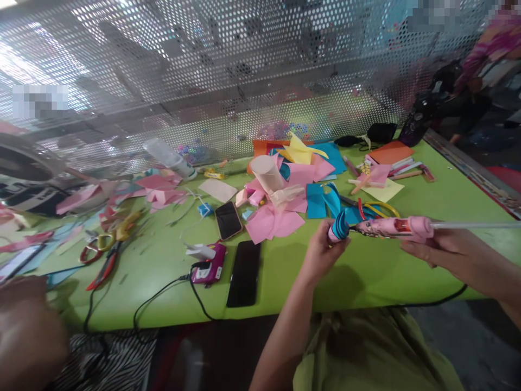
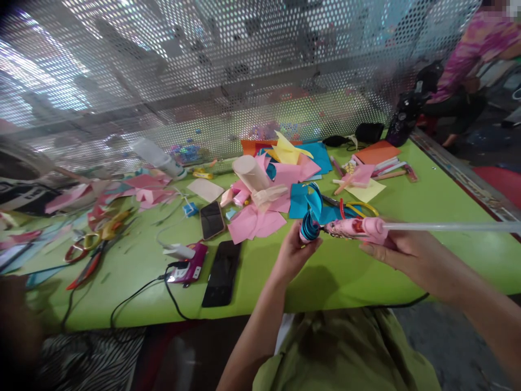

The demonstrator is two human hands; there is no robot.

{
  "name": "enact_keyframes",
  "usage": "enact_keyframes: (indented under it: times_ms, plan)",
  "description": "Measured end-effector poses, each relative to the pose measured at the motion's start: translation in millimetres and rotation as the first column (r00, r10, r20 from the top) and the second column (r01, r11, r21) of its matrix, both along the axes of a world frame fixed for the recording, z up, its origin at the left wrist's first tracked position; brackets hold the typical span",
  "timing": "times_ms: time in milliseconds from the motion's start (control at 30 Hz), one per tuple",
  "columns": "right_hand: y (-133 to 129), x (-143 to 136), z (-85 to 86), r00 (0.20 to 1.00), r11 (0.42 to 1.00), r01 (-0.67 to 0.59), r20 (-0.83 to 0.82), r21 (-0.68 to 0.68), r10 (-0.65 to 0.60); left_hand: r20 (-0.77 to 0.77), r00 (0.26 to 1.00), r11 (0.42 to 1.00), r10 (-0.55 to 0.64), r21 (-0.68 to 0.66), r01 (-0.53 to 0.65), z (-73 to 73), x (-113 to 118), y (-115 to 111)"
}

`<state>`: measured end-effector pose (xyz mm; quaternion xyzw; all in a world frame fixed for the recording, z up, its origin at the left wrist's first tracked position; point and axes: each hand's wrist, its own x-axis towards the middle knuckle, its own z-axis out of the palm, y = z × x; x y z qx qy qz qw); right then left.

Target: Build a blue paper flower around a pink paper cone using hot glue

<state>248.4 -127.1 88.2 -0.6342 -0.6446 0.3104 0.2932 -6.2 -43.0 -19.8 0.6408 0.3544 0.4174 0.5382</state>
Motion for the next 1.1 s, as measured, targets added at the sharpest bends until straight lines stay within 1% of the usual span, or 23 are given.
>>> enact_keyframes:
  times_ms: [167, 333, 500, 600, 767, 1000, 1100]
  plan:
    - [1.5, -3.1, 1.7, 0.999, 1.0, -0.003, -0.036, -0.005, 0.003, -0.01, 1.0, 1.0, -0.011, -0.012, 0.01, 0.5, -0.4, -0.3]
    - [1.9, -1.8, -0.7, 1.0, 1.0, -0.003, -0.015, -0.025, 0.002, -0.008, 1.0, 1.0, -0.009, -0.01, 0.009, 0.0, -0.1, 0.2]
    - [2.7, 3.0, 0.7, 0.996, 0.995, -0.085, -0.012, -0.048, 0.085, 0.001, 1.0, 1.0, -0.002, -0.013, 0.002, -1.3, 0.4, 0.5]
    - [4.0, 2.5, 2.0, 0.992, 0.992, -0.122, -0.041, -0.043, 0.12, 0.009, 1.0, 1.0, -0.008, -0.005, 0.008, -2.2, 0.3, 0.7]
    - [4.7, -2.1, 2.9, 0.988, 0.994, -0.11, -0.109, -0.021, 0.107, -0.033, 0.999, 1.0, -0.004, 0.028, 0.005, -3.6, 0.1, 1.1]
    - [1.4, 2.0, 2.4, 0.993, 0.993, -0.108, -0.062, -0.042, 0.105, -0.033, 0.999, 1.0, 0.016, 0.014, -0.016, -2.0, 0.1, 0.2]
    - [0.8, -0.2, 2.9, 0.99, 0.993, -0.116, -0.083, -0.029, 0.113, -0.03, 0.999, 1.0, 0.016, 0.022, -0.015, -3.6, 0.1, 0.3]
